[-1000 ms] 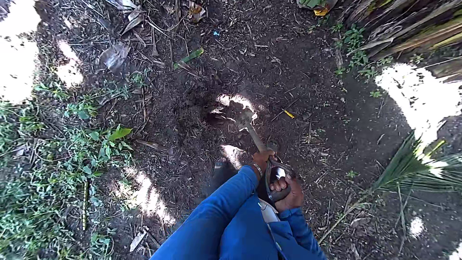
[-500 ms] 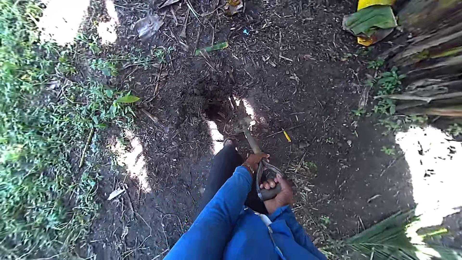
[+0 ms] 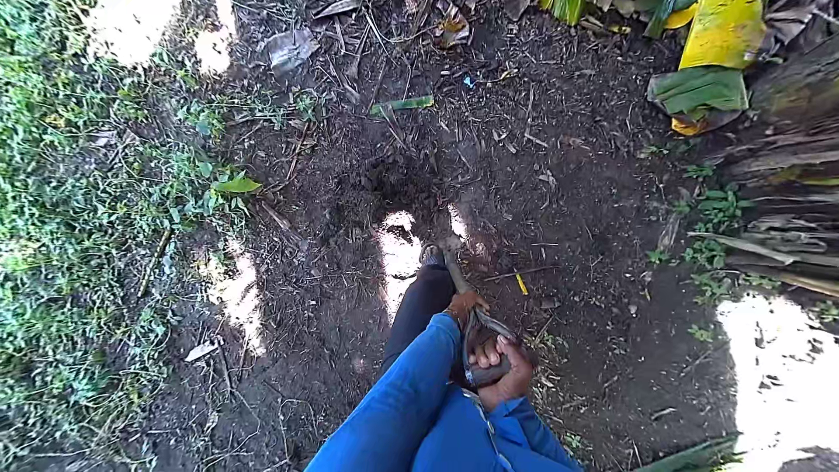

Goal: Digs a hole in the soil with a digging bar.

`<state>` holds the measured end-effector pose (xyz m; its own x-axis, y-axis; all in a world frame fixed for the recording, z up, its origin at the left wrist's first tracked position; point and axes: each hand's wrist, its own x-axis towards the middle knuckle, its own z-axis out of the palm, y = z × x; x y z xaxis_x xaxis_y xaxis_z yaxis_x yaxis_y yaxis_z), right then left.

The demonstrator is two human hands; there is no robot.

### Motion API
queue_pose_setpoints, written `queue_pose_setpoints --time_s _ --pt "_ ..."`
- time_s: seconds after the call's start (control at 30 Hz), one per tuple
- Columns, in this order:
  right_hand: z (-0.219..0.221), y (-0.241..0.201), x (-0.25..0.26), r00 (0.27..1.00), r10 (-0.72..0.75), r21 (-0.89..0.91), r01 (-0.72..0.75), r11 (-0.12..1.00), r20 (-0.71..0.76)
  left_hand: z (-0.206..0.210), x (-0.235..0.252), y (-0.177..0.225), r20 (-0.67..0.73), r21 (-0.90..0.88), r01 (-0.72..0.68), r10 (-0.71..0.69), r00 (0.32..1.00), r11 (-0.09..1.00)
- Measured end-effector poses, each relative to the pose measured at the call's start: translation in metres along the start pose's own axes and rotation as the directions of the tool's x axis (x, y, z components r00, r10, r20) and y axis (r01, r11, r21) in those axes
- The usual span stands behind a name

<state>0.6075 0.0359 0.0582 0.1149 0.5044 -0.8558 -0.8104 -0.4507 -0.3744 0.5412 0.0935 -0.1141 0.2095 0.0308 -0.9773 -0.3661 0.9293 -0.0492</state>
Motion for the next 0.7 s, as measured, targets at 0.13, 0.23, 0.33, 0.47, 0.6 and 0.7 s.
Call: queue_pose_setpoints --time_s 0.13,0.23,0.33,0.47,0.6,0.7 --pt "0.020 -0.026 0.031 0.999 -0.046 -0.002 0.046 0.999 0.013 0.023 0.014 0.032 -0.031 0.075 0.036 -0.034 0.999 0.997" --pt "0.010 -0.023 0.066 0.999 -0.049 0.007 0.049 0.999 -0.020 0.025 0.045 0.042 -0.070 0.138 0.026 -0.016 0.997 0.990" --pt "0.007 0.004 0.108 0.999 -0.028 0.012 0.028 1.000 0.044 0.001 0.075 0.062 -0.062 0.107 -0.005 0.011 0.998 0.994" --pt "0.016 0.006 0.135 0.974 -0.077 0.033 0.072 0.997 0.211 0.004 0.083 0.085 -0.048 -0.015 -0.079 0.078 0.996 0.997" --pt "-0.095 0.019 0.106 0.969 -0.040 -0.106 0.067 0.992 0.245 -0.002 0.115 -0.008 -0.173 0.081 -0.110 0.123 0.977 0.991" --pt "-0.220 0.029 0.089 0.992 0.025 -0.250 -0.055 0.967 -0.123 0.010 0.119 -0.110 -0.205 0.179 0.026 0.012 0.979 0.983"
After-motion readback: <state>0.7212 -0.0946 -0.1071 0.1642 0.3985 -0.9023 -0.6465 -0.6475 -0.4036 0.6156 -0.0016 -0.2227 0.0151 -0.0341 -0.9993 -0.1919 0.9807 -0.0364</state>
